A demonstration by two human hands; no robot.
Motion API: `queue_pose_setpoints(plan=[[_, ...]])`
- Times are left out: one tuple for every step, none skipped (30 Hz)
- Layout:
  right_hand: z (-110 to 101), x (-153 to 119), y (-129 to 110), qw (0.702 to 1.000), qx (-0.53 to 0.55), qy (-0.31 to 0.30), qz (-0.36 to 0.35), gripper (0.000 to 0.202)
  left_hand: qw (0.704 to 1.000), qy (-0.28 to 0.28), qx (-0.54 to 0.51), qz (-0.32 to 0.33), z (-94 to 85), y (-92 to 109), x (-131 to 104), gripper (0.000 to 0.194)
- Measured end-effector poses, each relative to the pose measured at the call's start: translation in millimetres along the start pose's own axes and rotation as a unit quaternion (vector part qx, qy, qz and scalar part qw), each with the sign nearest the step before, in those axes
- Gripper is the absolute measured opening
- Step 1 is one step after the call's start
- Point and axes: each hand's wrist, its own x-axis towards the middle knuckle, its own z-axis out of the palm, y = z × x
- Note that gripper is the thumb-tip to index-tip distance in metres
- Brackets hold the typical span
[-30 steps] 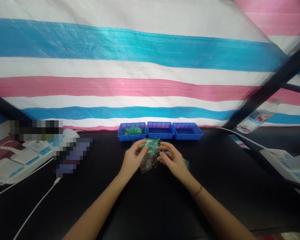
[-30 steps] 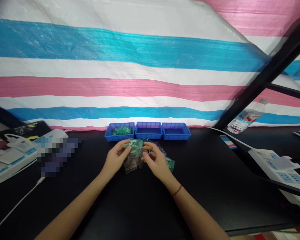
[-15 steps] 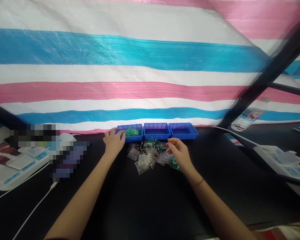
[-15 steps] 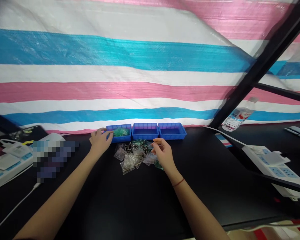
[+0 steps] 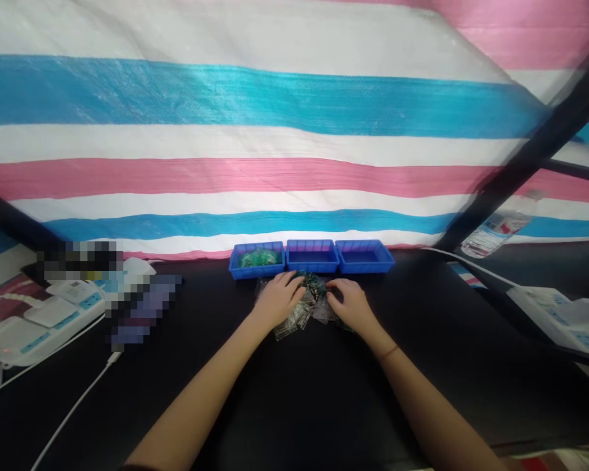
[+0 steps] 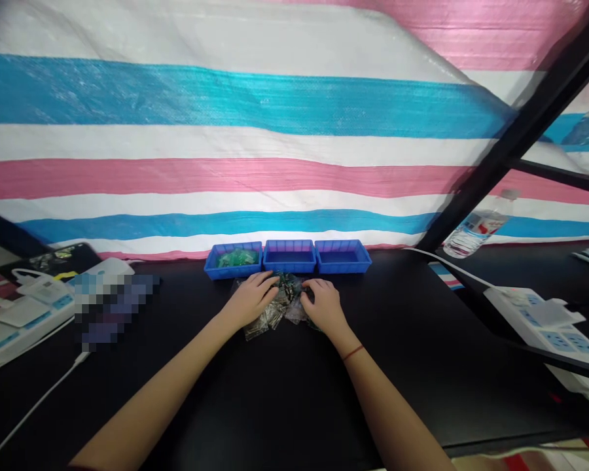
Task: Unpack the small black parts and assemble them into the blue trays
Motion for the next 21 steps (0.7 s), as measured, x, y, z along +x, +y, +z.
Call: queue_pose_setpoints(plan=[[1.5,-0.5,-0.2,1.0,-0.009,-0.004,-0.003,0.019,1.0,-0.004,0.016,-0.011,2.5,1.4,4.9,0.038],[2.5,-0.9,-0.6,1.0,-0.016,-0.005,-0.003,0.018,0.999,-0.011,0.03,-0.022,4.1,2.9,9.5,0.038],[3.0,-1.1,-1.2,1.0,-0.02,-0.005,-0.001,0.018,0.998,-0.02,0.043,-0.031,4.9,4.3,13.5,0.038],[3.0,-1.1,-1.9,1.0,-0.021,-0.006,0.001,0.018,0.997,-0.032,0.056,-0.041,5.1,5.7,16.9,0.038],[2.6,-1.1,-2.5,1.0,-0.021,-0.007,0.003,0.018,0.995,-0.044,0.067,-0.052,4.7,6.9,19.6,0.038],[2.1,-1.0,-3.2,1.0,-0.02,-0.008,0.005,0.017,0.993,-0.055,0.077,-0.063,4.1,7.8,21.6,0.037],[1.5,-0.9,-4.0,1.0,-0.019,-0.01,0.007,0.017,0.992,-0.065,0.085,-0.073,3.4,8.4,23.0,0.037],[1.0,-0.8,-4.8,1.0,-0.019,-0.012,0.008,0.017,0.99,-0.072,0.089,-0.082,2.7,8.5,24.0,0.037],[0.5,-0.9,-5.6,1.0,-0.02,-0.015,0.008,0.017,0.989,-0.076,0.091,-0.088,2.1,8.4,24.8,0.037],[0.1,-1.0,-6.4,1.0,-0.021,-0.017,0.009,0.017,0.988,-0.078,0.091,-0.093,1.7,8.0,25.3,0.037],[-0.1,-1.1,-7.3,1.0,-0.023,-0.018,0.009,0.017,0.988,-0.079,0.09,-0.097,1.4,7.6,25.6,0.036],[-0.3,-1.3,-8.1,0.999,-0.024,-0.019,0.009,0.017,0.987,-0.081,0.09,-0.101,1.1,7.2,25.7,0.035],[-0.4,-1.6,-8.8,0.999,-0.025,-0.02,0.008,0.017,0.987,-0.083,0.091,-0.107,0.7,7.2,25.6,0.034],[-0.4,-1.8,-9.5,0.999,-0.025,-0.021,0.006,0.017,0.985,-0.085,0.093,-0.116,0.1,7.4,25.5,0.032],[-0.4,-1.9,-10.0,0.999,-0.025,-0.023,0.004,0.017,0.983,-0.087,0.096,-0.127,-0.7,7.9,25.2,0.031],[-0.3,-2.1,-10.4,0.999,-0.024,-0.025,0.001,0.017,0.981,-0.089,0.098,-0.139,-1.7,8.6,25.0,0.03],[-0.2,-2.1,-10.7,0.999,-0.025,-0.026,0.0,0.018,0.98,-0.09,0.099,-0.151,-2.8,9.5,24.7,0.03],[-0.2,-2.2,-10.8,0.999,-0.025,-0.027,0.0,0.018,0.978,-0.091,0.096,-0.162,-3.8,10.3,24.5,0.029],[-0.1,-2.2,-10.8,0.999,-0.025,-0.027,0.0,0.018,0.977,-0.092,0.089,-0.173,-4.7,11.0,24.4,0.028],[-0.1,-2.2,-10.9,0.999,-0.026,-0.025,0.0,0.018,0.976,-0.09,0.077,-0.181,-5.3,11.5,24.3,0.027],[-0.1,-2.2,-10.9,0.999,-0.025,-0.024,0.0,0.018,0.976,-0.086,0.063,-0.188,-5.7,11.7,24.1,0.026]])
